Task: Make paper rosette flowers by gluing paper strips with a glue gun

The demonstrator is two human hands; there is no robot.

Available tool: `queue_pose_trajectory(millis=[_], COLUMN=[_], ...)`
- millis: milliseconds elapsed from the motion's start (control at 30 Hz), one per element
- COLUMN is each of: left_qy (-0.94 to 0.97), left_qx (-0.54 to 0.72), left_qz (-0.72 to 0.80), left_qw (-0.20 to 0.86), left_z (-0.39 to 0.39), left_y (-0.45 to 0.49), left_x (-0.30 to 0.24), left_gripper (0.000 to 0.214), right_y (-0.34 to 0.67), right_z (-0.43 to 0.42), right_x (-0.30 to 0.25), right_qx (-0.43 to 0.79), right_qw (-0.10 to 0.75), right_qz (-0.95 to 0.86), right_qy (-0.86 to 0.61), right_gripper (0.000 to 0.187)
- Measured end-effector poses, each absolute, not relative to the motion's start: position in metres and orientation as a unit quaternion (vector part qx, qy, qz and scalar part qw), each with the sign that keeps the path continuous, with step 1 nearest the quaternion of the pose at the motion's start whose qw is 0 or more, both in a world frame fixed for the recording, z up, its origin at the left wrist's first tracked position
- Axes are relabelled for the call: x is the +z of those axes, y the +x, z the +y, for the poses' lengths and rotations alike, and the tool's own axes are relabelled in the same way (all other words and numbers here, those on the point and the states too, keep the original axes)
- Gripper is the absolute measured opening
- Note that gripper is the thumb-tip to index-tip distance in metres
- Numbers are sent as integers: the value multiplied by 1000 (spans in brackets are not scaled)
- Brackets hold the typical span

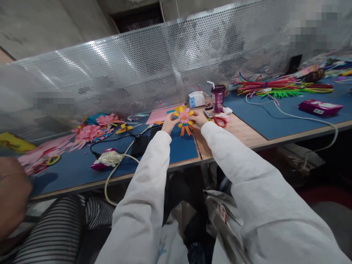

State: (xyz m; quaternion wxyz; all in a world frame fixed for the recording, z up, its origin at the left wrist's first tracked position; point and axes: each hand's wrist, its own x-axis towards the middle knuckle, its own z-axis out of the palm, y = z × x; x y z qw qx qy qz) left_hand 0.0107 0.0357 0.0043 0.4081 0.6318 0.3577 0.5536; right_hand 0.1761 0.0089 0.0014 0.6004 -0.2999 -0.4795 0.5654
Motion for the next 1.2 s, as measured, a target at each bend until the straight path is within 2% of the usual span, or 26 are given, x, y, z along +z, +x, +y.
queue_pose_trajectory(millis=[133, 267, 433, 667, 900, 1200], left_qy=[623, 602, 572, 567, 588, 595], left_qx=[557, 559, 546, 486, 491, 515], left_qz=[365, 364, 357, 361, 352, 320], left_qw=[410, 440, 497, 558, 538, 527], left_z=[32, 28, 25, 18, 18, 17], left_y=[10, 13, 13, 14, 14, 16], left_x=[5, 10, 16, 13, 8, 7], left_gripper=[46, 57, 41, 39, 46, 45], right_y=[178, 184, 185, 175, 169, 170], right_z=[8, 12, 11, 3, 3, 1], right_x=[-2, -3, -1, 0, 0, 1], right_qx=[572, 556, 543, 559, 577, 593], right_qw=[599, 633, 662, 655, 641, 643], right_qz=[-463, -436, -410, -411, -429, -422], right_qy=[-315, -317, -313, -298, -270, -239], right_gripper=[30, 35, 43, 42, 41, 39])
